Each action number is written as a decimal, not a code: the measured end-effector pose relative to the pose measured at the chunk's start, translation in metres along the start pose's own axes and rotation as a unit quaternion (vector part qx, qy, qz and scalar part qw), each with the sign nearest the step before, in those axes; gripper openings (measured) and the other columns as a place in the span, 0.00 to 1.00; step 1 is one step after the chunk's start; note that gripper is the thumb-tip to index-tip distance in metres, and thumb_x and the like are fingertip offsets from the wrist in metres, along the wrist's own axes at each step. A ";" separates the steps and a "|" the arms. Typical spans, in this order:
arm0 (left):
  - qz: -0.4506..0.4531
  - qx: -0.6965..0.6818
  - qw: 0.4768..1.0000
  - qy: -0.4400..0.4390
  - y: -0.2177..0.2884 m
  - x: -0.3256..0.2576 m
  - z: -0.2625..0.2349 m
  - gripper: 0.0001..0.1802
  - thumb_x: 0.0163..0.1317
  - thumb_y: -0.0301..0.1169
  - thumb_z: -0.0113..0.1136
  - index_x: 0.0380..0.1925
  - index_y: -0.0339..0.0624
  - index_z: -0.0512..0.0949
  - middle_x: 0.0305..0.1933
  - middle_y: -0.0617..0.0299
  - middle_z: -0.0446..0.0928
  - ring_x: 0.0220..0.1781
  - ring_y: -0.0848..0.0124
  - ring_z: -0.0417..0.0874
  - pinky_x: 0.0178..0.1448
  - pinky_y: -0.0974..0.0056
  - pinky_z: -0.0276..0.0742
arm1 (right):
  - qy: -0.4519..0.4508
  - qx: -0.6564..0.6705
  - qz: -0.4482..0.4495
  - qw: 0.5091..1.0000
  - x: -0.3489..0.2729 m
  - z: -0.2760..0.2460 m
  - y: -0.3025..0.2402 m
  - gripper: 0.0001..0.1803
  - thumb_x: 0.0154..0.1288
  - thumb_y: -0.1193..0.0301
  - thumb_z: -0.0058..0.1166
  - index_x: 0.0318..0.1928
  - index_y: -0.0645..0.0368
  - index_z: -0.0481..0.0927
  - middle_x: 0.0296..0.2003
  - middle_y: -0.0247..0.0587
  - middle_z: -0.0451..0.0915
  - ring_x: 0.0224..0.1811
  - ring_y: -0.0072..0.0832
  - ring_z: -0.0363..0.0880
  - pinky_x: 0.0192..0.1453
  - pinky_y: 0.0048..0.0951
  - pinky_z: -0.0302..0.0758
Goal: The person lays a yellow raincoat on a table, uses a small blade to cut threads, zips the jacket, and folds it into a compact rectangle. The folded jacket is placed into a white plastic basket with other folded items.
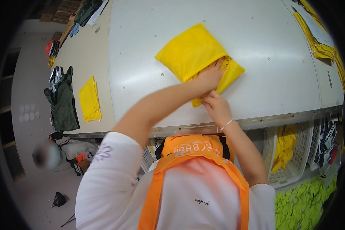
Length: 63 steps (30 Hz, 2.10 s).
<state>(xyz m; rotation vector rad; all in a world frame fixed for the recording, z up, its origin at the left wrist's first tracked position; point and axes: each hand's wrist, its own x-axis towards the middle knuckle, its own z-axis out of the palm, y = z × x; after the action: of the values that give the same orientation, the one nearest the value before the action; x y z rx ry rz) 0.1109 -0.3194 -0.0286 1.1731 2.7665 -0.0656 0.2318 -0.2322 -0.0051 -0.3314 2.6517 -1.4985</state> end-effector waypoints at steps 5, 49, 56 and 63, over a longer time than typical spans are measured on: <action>0.216 -0.070 0.954 -0.198 -0.021 -0.010 -0.080 0.32 0.54 0.38 0.58 0.60 0.43 0.64 0.69 0.42 0.50 0.68 0.48 0.56 0.69 0.50 0.55 | -0.020 0.010 -0.006 1.000 -0.002 -0.039 0.015 0.04 0.55 0.73 0.56 0.32 0.57 0.82 0.33 0.39 0.76 0.34 0.40 0.76 0.38 0.37 0.73; 0.076 -0.297 0.952 0.004 0.032 -0.040 -0.023 0.34 0.52 0.40 0.61 0.58 0.39 0.66 0.71 0.46 0.49 0.74 0.52 0.47 0.71 0.46 0.45 | -0.054 -0.062 -0.032 0.996 -0.038 -0.084 0.030 0.06 0.52 0.76 0.56 0.27 0.65 0.73 0.36 0.44 0.69 0.41 0.40 0.70 0.44 0.35 0.72; 0.033 -0.072 0.990 -0.115 0.066 -0.033 -0.017 0.35 0.46 0.40 0.63 0.56 0.38 0.67 0.71 0.40 0.43 0.75 0.52 0.41 0.70 0.39 0.40 | -0.073 -0.012 -0.031 0.997 -0.041 -0.061 0.024 0.06 0.53 0.76 0.56 0.27 0.65 0.72 0.39 0.45 0.67 0.42 0.41 0.70 0.44 0.35 0.72; 0.029 -0.388 0.915 0.103 0.010 -0.031 -0.031 0.23 0.58 0.36 0.55 0.56 0.50 0.70 0.71 0.57 0.52 0.72 0.55 0.51 0.70 0.39 0.43 | 0.177 -0.044 0.139 0.973 -0.028 -0.054 0.010 0.20 0.55 0.74 0.53 0.49 0.64 0.68 0.43 0.48 0.69 0.44 0.47 0.73 0.44 0.40 0.73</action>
<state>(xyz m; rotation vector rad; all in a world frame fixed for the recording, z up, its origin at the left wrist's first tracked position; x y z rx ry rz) 0.1361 -0.3312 0.0063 1.0497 2.4692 1.1057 0.2482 -0.1751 0.0132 0.3245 2.8765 -1.4660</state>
